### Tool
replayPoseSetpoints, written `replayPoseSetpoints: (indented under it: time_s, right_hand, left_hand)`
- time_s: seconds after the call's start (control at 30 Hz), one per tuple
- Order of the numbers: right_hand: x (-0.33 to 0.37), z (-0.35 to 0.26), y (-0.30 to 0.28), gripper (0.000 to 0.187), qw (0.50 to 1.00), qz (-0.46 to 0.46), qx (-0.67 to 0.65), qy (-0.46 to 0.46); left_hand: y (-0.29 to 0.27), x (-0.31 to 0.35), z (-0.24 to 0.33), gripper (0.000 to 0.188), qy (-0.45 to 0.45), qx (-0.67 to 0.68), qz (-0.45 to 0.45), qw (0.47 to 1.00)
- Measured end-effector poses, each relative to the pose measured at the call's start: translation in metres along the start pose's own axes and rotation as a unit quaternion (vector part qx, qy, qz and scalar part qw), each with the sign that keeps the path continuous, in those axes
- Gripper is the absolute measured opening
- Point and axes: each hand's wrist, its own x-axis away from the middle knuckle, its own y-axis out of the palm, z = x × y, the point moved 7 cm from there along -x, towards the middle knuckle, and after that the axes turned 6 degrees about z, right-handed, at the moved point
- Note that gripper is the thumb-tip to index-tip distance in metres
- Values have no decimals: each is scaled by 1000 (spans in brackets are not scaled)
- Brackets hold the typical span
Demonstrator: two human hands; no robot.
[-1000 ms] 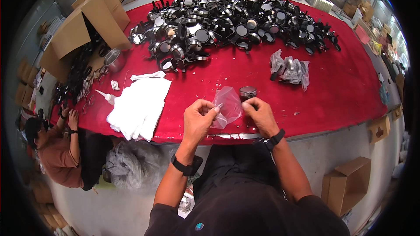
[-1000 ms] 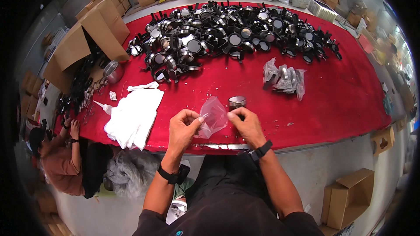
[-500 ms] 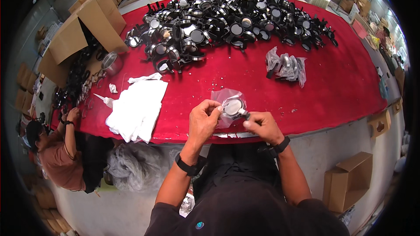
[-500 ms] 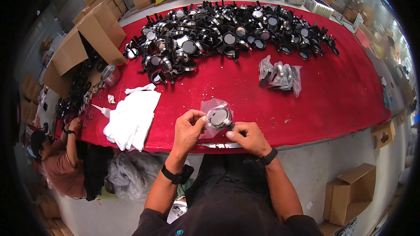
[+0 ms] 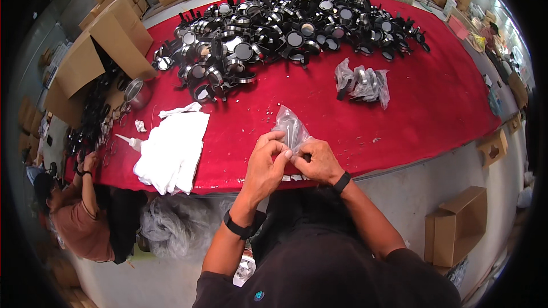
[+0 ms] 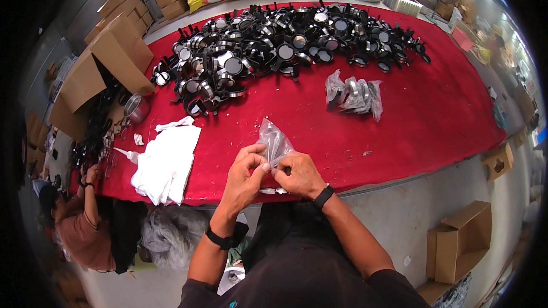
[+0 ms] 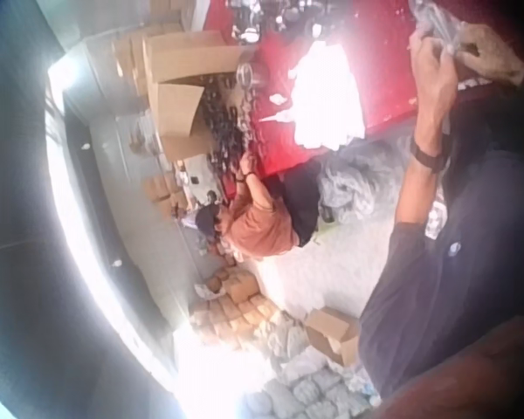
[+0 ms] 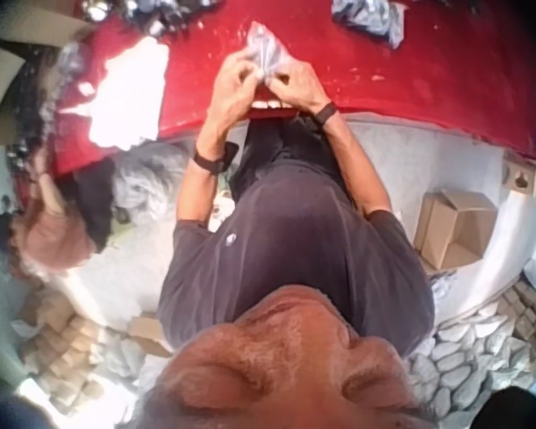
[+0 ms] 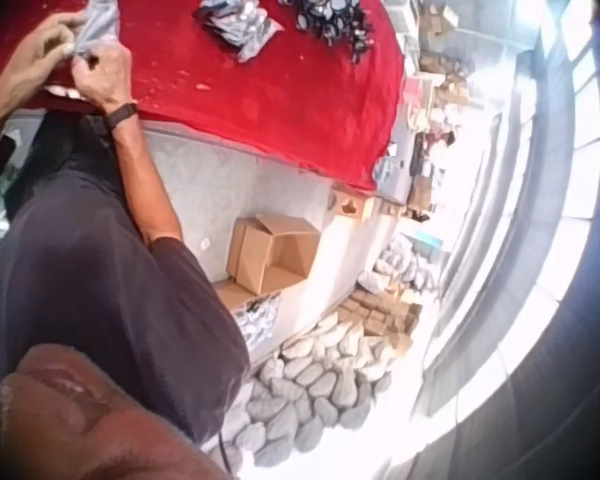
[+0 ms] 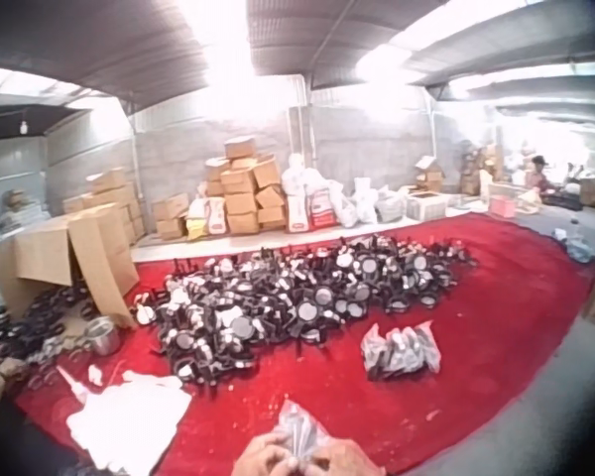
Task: The person is packing small black plastic circular components into clear plastic bags.
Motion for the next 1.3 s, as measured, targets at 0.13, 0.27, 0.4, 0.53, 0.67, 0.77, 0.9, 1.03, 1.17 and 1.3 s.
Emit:
replayPoseSetpoints:
  time_s: [0.13, 0.27, 0.4, 0.53, 0.67, 0.77, 0.9, 1.03, 1.17, 1.3]
  right_hand:
    - [3, -10, -4, 19, 994, 78, -53, -52]
    - [5, -20, 7, 17, 991, 46, -95, -85]
    - [8, -5, 16, 17, 986, -17, -165, -4]
    - [2, 0, 11, 17, 984, -136, -111, 45]
    - [-12, -5, -1, 19, 979, -184, -66, -63]
    - [-52, 11, -39, 19, 982, -174, 70, -14]
    - [-141, 65, -127, 24, 941, 147, 299, -52]
    - [-194, 101, -136, 30, 868, 101, 486, -27]
    - [-212, 153, -127, 23, 795, -16, 606, -16]
    - [-202, 157, -129, 17, 813, -4, 582, -20]
  left_hand:
    - [-1, 5, -12, 18, -37, -19, 50, 998]
    - [18, 14, -34, 23, -234, 203, -45, 950]
    - [16, 3, -34, 20, -179, 254, -12, 951]
    - [14, -9, -39, 17, -138, 255, 87, 953]
    - [9, -17, -67, 22, -174, 307, 137, 926]
    - [6, -27, -70, 20, -179, 286, 176, 925]
    - [15, -66, -49, 13, -142, 173, 172, 959]
    - [34, -112, -17, 6, 1, -34, 191, 981]
    - [74, -151, -7, 11, 89, -118, 160, 976]
    - [109, -180, -17, 12, 103, -156, 124, 974]
